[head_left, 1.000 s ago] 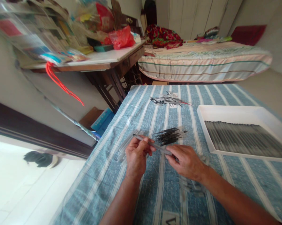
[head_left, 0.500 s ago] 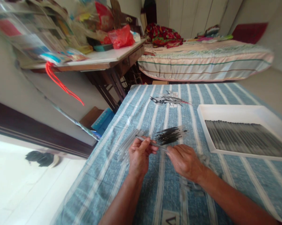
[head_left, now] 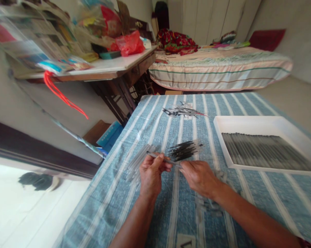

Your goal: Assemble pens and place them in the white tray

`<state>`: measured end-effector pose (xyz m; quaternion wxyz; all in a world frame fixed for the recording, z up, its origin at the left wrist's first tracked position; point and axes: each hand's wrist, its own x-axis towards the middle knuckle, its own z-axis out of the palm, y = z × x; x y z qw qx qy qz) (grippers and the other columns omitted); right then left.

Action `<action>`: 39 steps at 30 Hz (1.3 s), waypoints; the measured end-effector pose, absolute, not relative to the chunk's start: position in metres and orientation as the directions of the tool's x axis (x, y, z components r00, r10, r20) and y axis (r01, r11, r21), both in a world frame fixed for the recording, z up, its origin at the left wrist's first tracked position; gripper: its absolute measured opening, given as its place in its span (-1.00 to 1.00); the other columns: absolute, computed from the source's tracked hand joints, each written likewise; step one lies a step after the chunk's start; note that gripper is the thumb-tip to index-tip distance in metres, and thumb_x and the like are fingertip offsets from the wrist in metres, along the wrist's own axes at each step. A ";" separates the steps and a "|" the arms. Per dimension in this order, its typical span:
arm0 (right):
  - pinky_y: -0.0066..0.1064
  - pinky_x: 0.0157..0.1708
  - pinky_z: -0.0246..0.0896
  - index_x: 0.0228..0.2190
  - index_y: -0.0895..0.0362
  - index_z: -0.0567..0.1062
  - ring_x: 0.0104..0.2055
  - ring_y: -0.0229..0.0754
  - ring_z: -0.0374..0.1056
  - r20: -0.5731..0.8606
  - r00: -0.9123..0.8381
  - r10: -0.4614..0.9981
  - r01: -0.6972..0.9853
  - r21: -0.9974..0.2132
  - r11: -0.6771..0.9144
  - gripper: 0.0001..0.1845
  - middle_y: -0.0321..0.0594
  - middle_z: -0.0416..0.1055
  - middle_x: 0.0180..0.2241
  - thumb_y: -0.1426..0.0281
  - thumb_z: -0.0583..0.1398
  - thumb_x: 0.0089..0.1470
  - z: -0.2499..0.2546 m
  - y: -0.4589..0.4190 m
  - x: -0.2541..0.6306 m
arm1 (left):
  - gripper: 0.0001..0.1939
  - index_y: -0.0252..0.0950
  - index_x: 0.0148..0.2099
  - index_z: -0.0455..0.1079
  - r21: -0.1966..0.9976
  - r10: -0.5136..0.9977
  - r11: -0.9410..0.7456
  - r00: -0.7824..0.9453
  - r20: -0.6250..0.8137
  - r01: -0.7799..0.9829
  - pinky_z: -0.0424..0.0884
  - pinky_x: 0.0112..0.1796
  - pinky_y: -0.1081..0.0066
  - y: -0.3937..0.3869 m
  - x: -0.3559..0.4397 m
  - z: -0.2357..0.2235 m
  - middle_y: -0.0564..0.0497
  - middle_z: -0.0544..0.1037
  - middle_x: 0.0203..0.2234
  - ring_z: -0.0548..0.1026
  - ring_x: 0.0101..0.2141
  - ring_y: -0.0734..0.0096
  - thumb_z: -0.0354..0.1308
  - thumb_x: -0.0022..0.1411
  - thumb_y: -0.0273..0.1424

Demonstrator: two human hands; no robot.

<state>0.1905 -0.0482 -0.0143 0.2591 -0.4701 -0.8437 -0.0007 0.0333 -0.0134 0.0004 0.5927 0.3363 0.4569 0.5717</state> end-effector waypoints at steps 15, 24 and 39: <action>-0.42 -0.42 0.05 -0.49 0.13 0.48 -0.40 -0.21 0.36 0.133 -0.266 0.955 0.895 -0.333 0.295 -0.75 -0.24 0.48 -0.47 0.30 0.08 0.11 0.031 -0.042 0.212 | -0.76 -0.31 -0.42 0.44 0.996 0.975 0.081 0.210 -0.072 -0.035 0.23 -0.57 0.54 -0.016 0.037 0.001 0.10 0.42 -0.67 0.29 -0.61 0.53 0.20 0.05 -0.21; -0.45 -0.44 0.09 -0.53 0.15 0.49 -0.40 -0.17 0.37 -0.066 0.429 0.901 0.838 -0.343 -0.424 -0.82 -0.22 0.46 -0.51 0.32 0.17 -0.01 0.025 -0.042 0.377 | -0.76 -0.27 -0.45 0.46 0.931 0.929 -0.001 0.345 -0.134 0.364 0.25 -0.61 0.50 -0.013 0.044 -0.011 0.13 0.37 -0.76 0.32 -0.68 0.46 0.19 -0.04 -0.18; -0.56 -0.70 0.13 -0.60 0.18 0.43 -0.70 -0.29 0.29 -0.352 0.412 0.840 0.708 -0.457 -0.538 -0.75 -0.36 0.29 -0.79 0.31 0.17 0.01 -0.001 -0.045 0.428 | -0.78 -0.27 -0.43 0.43 0.885 0.891 -0.064 0.426 -0.157 0.461 0.31 -0.54 0.50 -0.017 0.049 -0.015 0.14 0.38 -0.69 0.38 -0.62 0.44 0.12 0.03 -0.21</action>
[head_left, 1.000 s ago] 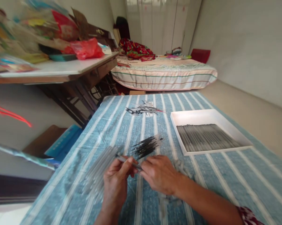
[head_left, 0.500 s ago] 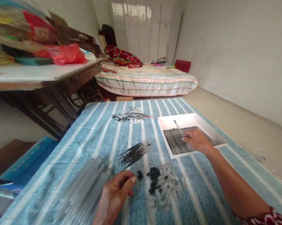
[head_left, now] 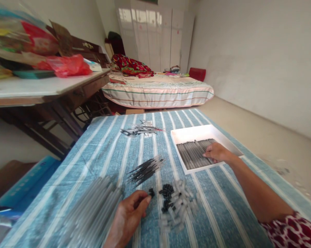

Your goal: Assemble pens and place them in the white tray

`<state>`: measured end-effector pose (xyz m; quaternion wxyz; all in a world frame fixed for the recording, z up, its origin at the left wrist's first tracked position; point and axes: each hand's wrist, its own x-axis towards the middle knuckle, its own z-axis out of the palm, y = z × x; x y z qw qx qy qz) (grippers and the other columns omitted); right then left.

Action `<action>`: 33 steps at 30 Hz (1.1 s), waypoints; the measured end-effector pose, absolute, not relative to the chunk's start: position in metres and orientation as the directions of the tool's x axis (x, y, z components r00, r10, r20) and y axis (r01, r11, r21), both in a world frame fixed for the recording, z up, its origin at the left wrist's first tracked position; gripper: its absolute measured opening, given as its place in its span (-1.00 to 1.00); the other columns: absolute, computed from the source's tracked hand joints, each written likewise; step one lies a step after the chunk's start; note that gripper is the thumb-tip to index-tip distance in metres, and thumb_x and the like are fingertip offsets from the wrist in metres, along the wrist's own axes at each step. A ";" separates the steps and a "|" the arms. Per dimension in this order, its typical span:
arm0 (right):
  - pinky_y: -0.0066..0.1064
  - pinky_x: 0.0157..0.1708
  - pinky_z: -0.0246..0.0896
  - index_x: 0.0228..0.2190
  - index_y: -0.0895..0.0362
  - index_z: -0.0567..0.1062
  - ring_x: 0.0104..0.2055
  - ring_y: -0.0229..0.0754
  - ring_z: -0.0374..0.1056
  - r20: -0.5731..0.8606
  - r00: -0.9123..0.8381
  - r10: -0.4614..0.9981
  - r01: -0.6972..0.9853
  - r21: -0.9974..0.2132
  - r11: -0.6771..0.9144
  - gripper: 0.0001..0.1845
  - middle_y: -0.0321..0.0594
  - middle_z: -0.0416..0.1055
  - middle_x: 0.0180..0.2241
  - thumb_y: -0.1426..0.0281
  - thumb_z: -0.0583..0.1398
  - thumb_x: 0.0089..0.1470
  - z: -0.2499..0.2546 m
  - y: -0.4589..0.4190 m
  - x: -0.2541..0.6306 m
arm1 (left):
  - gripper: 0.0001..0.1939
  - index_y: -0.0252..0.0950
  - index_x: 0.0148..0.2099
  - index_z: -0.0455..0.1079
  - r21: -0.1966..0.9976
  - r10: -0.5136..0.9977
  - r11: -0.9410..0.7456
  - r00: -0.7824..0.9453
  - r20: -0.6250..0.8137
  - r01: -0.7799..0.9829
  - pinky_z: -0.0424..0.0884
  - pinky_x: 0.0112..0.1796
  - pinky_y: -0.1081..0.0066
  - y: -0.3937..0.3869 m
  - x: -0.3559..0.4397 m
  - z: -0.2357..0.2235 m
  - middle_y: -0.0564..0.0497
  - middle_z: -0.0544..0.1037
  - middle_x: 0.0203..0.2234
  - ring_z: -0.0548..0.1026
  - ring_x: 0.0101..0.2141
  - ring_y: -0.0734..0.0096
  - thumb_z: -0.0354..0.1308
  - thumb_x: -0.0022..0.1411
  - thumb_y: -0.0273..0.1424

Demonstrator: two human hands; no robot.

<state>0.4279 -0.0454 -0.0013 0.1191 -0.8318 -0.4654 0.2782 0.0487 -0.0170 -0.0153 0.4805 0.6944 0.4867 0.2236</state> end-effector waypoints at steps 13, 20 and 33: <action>-0.48 -0.53 0.14 -0.65 0.15 0.44 -0.56 -0.24 0.34 -0.321 0.435 0.841 0.813 -0.260 -0.520 -0.62 -0.27 0.37 -0.69 0.21 0.08 0.06 0.009 -0.054 0.426 | -0.78 -0.30 -0.40 0.41 0.896 0.873 -0.090 0.468 -0.140 0.436 0.28 -0.54 0.49 -0.020 0.049 -0.021 0.12 0.40 -0.65 0.39 -0.61 0.45 0.12 0.06 -0.24; -0.38 -0.45 0.10 -0.44 0.13 0.53 -0.38 -0.08 0.36 -0.122 0.528 0.840 0.827 -0.153 -0.542 -0.68 -0.14 0.45 -0.48 0.20 0.07 0.06 0.012 -0.068 0.417 | -0.77 -0.32 -0.40 0.39 0.853 0.872 -0.176 0.480 -0.096 0.491 0.27 -0.53 0.48 -0.026 0.051 -0.016 0.11 0.38 -0.63 0.37 -0.60 0.46 0.06 0.11 -0.25; -0.50 -0.48 0.00 -0.53 0.12 0.45 -0.50 -0.27 0.29 0.059 -0.079 0.995 0.869 -0.485 0.098 -0.71 -0.29 0.42 -0.56 0.30 0.05 0.12 0.015 -0.085 0.274 | -0.82 -0.28 -0.38 0.41 0.415 0.960 -0.279 0.265 0.093 0.866 0.21 -0.41 0.49 -0.012 0.027 -0.006 0.03 0.49 -0.49 0.44 -0.45 0.43 -0.01 0.17 -0.40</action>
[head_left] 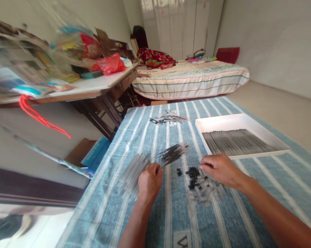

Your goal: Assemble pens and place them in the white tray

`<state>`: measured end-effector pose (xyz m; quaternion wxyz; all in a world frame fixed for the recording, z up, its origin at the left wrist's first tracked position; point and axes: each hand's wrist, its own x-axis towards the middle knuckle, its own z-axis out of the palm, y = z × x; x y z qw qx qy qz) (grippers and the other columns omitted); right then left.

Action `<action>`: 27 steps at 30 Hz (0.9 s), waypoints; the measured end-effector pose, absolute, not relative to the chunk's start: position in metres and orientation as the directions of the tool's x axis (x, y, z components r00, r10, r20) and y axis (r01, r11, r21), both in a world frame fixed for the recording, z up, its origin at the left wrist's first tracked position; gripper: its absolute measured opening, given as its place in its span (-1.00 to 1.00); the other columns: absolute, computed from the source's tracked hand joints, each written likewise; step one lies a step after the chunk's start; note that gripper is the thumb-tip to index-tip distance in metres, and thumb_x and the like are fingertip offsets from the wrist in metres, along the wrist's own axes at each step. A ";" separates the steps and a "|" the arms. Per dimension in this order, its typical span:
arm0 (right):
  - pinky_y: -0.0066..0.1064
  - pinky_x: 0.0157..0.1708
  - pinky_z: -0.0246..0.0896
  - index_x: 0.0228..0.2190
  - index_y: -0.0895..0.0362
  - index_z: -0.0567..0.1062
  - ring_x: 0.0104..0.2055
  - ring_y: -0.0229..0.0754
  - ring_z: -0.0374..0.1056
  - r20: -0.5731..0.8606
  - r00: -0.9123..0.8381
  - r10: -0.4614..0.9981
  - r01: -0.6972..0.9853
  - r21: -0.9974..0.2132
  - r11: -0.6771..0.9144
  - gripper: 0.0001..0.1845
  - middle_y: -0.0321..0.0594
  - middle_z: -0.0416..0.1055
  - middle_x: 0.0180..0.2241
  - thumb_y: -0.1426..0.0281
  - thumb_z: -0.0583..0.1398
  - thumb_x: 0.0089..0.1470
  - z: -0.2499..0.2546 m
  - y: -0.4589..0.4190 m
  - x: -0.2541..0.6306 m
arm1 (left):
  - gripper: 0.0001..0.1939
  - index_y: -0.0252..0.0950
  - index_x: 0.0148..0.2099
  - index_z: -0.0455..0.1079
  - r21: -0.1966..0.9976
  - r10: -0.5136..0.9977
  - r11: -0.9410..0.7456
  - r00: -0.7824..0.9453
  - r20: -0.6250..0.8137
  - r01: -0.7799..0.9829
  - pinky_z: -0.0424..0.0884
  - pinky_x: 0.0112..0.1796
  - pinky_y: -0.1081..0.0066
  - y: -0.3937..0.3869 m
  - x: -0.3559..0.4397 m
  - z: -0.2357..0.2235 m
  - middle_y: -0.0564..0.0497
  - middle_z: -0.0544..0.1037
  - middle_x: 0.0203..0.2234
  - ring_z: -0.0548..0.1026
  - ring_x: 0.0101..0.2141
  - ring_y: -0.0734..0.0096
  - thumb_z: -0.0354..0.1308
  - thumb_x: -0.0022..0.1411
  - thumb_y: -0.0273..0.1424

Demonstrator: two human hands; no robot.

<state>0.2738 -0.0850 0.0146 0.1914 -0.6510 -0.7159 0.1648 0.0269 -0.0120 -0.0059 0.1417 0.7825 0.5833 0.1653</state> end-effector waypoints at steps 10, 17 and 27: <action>-0.45 -0.39 -0.01 -0.39 0.09 0.50 -0.34 -0.17 0.40 -0.084 -0.233 0.969 0.932 -0.305 0.197 -0.75 -0.19 0.52 -0.43 0.32 0.05 0.15 0.005 -0.059 0.225 | -0.82 -0.24 -0.36 0.40 0.059 0.971 -0.218 0.223 -0.088 0.974 0.23 -0.42 0.40 -0.013 0.019 0.005 -0.03 0.51 -0.36 0.50 -0.35 0.26 -0.02 0.18 -0.36; -0.40 -0.39 0.04 -0.35 0.10 0.48 -0.30 -0.06 0.43 -0.139 -0.278 0.951 0.939 -0.250 0.238 -0.77 -0.11 0.52 -0.40 0.28 0.06 0.13 0.001 -0.047 0.214 | -0.84 -0.28 -0.28 0.39 -0.008 0.968 -0.218 0.215 -0.129 0.976 0.31 -0.36 0.35 -0.018 0.021 0.009 -0.08 0.49 -0.30 0.52 -0.30 0.18 0.01 0.17 -0.37; -0.41 -0.42 0.05 -0.36 0.13 0.48 -0.31 -0.05 0.44 -0.156 -0.332 0.930 0.927 -0.237 0.291 -0.77 -0.08 0.52 -0.40 0.31 0.06 0.12 -0.008 -0.043 0.210 | -0.80 -0.29 -0.28 0.40 -0.053 0.962 -0.202 0.187 -0.200 0.978 0.33 -0.32 0.33 -0.017 0.023 0.012 -0.11 0.48 -0.27 0.51 -0.27 0.18 -0.05 0.20 -0.40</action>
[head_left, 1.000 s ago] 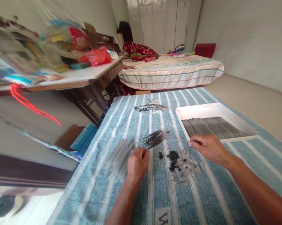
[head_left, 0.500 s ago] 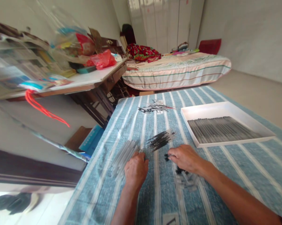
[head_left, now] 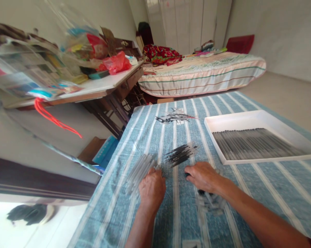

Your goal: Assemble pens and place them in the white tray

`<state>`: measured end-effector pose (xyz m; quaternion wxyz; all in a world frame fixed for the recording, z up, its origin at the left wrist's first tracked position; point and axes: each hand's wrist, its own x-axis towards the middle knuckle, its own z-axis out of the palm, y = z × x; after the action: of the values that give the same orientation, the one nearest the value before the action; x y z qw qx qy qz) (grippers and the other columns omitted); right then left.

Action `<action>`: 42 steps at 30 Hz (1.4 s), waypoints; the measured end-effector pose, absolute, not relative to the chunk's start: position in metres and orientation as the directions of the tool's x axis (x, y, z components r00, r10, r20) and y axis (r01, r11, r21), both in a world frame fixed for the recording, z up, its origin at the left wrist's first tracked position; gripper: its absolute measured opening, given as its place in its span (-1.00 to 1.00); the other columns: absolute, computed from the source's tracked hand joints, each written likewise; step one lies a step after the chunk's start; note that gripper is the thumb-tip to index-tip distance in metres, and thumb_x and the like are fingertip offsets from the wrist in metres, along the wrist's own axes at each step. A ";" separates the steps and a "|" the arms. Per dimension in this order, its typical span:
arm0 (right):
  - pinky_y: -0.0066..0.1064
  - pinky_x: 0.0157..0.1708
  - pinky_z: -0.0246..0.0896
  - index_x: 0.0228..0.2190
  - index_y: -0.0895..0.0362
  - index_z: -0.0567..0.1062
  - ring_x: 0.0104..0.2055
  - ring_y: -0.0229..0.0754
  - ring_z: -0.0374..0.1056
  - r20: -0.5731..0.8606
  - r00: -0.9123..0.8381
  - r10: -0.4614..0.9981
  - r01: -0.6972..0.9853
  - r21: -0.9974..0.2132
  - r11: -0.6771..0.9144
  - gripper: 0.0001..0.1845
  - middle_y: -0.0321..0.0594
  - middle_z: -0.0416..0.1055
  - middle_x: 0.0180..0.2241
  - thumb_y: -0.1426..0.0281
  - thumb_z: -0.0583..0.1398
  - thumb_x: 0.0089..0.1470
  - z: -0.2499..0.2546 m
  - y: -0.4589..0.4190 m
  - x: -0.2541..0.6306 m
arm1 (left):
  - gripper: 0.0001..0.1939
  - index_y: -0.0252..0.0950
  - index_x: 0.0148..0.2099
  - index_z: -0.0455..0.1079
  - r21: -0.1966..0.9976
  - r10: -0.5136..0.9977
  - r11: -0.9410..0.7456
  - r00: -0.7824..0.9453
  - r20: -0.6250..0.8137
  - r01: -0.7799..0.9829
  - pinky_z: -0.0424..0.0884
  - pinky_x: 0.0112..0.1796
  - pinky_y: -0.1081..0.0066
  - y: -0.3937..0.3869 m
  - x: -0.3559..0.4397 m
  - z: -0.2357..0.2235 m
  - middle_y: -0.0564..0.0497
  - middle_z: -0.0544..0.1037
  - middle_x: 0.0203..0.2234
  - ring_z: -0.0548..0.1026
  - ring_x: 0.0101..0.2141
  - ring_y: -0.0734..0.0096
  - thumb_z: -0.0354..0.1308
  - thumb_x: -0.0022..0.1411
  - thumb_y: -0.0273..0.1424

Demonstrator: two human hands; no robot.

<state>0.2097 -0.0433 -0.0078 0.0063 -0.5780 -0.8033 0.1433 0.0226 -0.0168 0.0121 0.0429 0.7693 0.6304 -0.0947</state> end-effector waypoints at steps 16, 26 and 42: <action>-0.41 -0.40 0.07 -0.29 0.07 0.50 -0.31 -0.08 0.44 -0.111 -0.194 0.975 0.965 -0.200 0.170 -0.72 -0.13 0.53 -0.40 0.31 0.00 0.16 -0.001 -0.026 0.220 | -0.84 -0.31 -0.35 0.32 0.248 0.901 -0.407 0.430 -0.047 0.879 0.32 -0.25 0.37 -0.028 0.036 0.002 -0.11 0.44 -0.32 0.44 -0.27 0.29 -0.08 0.22 -0.51; -0.34 -0.39 0.21 -0.32 0.23 0.47 -0.30 0.04 0.46 -0.156 -0.271 0.950 0.962 -0.064 0.264 -0.77 0.08 0.52 -0.38 0.54 0.05 -0.01 -0.006 -0.008 0.209 | -0.89 -0.29 -0.33 0.32 0.684 0.962 -0.239 0.266 0.068 0.689 0.34 -0.32 0.39 -0.017 0.026 -0.012 0.02 0.44 -0.48 0.47 -0.40 0.36 -0.03 0.16 -0.46; -0.36 -0.41 0.18 -0.42 0.21 0.51 -0.26 0.06 0.45 -0.227 -0.341 0.912 0.940 -0.109 0.324 -0.79 0.05 0.52 -0.36 0.53 0.08 -0.09 0.002 -0.010 0.226 | -0.79 -0.30 -0.32 0.48 0.647 0.920 -0.348 0.380 0.095 0.678 0.29 -0.35 0.45 -0.015 0.024 -0.015 0.00 0.45 -0.47 0.45 -0.41 0.39 0.00 0.14 -0.52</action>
<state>0.2259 -0.0100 0.0018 -0.0620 -0.5708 -0.8112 0.1110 0.0244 -0.0154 -0.0147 0.2630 0.7881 0.5070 0.2296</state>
